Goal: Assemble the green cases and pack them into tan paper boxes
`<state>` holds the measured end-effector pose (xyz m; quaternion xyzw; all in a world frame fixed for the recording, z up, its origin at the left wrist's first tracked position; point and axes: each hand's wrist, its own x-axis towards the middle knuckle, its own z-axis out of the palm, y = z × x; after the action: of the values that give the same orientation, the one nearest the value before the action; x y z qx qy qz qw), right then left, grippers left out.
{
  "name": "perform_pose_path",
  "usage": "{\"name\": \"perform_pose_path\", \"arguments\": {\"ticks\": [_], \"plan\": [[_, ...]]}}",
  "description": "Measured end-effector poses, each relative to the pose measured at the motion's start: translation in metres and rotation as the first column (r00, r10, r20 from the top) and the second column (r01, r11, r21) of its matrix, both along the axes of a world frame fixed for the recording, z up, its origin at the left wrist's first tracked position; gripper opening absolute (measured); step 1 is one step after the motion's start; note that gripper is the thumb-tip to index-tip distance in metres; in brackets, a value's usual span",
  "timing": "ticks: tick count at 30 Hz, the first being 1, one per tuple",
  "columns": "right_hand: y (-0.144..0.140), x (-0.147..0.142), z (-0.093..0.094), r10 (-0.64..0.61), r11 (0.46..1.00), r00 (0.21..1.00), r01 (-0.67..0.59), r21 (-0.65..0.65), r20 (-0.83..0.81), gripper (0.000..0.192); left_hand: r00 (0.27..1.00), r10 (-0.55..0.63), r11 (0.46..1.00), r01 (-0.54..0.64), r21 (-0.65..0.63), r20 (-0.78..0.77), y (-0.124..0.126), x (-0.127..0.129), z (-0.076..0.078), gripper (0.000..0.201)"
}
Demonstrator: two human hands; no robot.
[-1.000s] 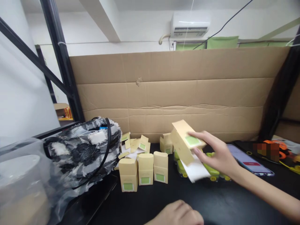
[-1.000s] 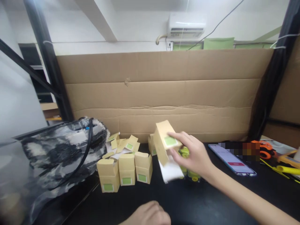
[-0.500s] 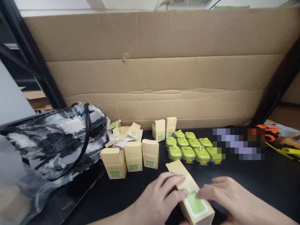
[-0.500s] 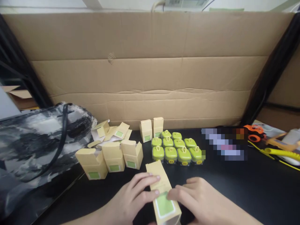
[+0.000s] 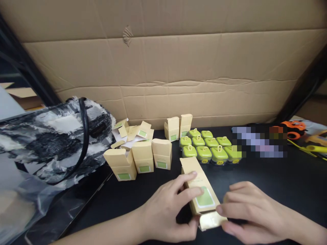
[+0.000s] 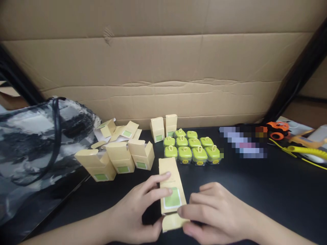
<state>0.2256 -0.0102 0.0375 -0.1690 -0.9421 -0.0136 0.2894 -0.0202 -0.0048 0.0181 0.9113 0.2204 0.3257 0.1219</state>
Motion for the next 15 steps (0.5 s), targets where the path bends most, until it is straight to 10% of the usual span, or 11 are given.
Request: {"name": "perform_pose_path", "arguments": {"ticks": [15], "plan": [[0.0002, 0.0019, -0.0038, 0.033, 0.999, 0.997, -0.035, 0.037, 0.076, 0.011, 0.989, -0.070, 0.983, 0.091, -0.162, 0.127, 0.0008, -0.0019, -0.0028, 0.065]]}}
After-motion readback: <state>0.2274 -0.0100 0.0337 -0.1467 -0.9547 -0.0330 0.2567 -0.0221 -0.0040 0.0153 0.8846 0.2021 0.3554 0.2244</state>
